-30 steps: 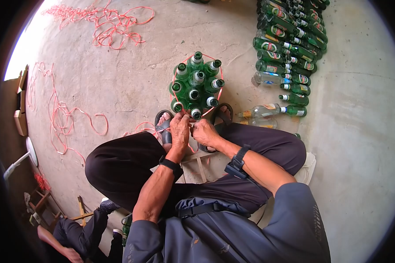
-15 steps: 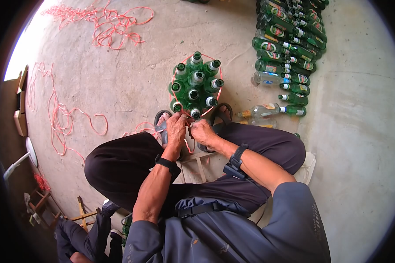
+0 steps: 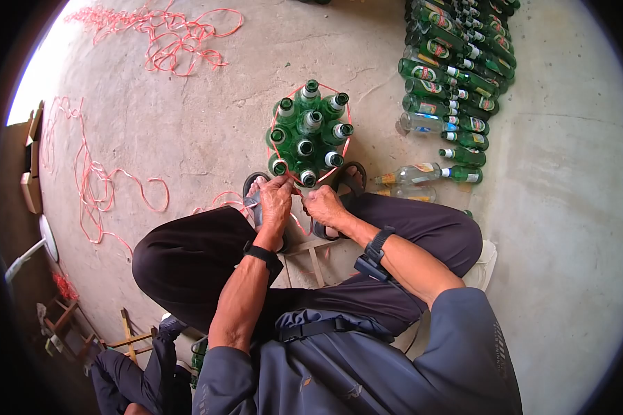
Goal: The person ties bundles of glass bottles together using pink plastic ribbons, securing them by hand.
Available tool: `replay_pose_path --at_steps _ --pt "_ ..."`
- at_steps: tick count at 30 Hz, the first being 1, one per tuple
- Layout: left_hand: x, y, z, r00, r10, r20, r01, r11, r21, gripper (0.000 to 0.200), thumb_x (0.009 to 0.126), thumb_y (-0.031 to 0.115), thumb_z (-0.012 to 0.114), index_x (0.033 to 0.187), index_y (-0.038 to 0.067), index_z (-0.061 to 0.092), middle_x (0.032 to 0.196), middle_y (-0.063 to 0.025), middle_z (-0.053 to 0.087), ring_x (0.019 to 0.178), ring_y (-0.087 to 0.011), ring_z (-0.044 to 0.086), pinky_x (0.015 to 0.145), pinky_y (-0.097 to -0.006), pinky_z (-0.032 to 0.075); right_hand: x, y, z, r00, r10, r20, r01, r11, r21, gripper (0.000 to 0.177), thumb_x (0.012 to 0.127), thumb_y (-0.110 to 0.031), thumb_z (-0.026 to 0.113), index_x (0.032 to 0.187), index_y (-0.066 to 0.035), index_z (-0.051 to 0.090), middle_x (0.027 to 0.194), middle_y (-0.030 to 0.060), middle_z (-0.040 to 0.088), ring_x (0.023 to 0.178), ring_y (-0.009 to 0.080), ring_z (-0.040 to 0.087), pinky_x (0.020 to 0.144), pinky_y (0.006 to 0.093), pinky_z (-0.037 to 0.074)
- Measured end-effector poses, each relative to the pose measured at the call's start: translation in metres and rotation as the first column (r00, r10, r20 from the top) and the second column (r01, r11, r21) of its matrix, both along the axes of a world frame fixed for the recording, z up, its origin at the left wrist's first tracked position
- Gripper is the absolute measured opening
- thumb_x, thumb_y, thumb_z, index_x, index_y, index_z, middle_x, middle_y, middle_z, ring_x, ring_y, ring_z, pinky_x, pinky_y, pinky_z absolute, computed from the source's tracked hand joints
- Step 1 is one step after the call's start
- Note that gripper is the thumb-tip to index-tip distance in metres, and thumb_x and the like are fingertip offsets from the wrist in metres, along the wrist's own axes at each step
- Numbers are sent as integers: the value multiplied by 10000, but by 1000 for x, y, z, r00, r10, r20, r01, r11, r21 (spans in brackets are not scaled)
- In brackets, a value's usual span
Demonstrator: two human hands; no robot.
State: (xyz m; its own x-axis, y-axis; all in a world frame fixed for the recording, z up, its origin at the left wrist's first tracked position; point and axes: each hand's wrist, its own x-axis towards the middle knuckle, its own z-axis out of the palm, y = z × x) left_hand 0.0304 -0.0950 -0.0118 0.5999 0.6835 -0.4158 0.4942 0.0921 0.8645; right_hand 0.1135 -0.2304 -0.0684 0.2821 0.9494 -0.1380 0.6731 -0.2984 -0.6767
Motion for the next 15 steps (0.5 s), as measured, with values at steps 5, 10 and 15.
replay_pose_path --at_steps 5,10,15 --pt "4 0 9 999 41 -17 -43 993 -106 232 889 165 560 929 -17 698 658 -104 664 578 -142 617 566 -282 475 -5 3 6 980 115 162 -98 989 -110 163 730 -150 558 616 -91 658 674 110 648 627 283 640 544 390 511" --pt "4 2 9 999 -6 -52 3 998 -62 221 888 163 565 932 -2 705 636 -84 663 568 -136 636 539 -271 471 6 14 52 945 243 222 -218 967 -131 110 713 -106 566 666 -66 657 683 116 640 613 262 636 549 376 516" --pt "5 -2 4 998 53 -27 -55 995 -87 215 884 168 577 926 3 708 678 -77 674 559 -127 636 514 -261 463 14 15 53 997 50 55 -31 949 -312 178 760 -152 546 724 -41 681 731 183 648 672 337 651 631 423 531"
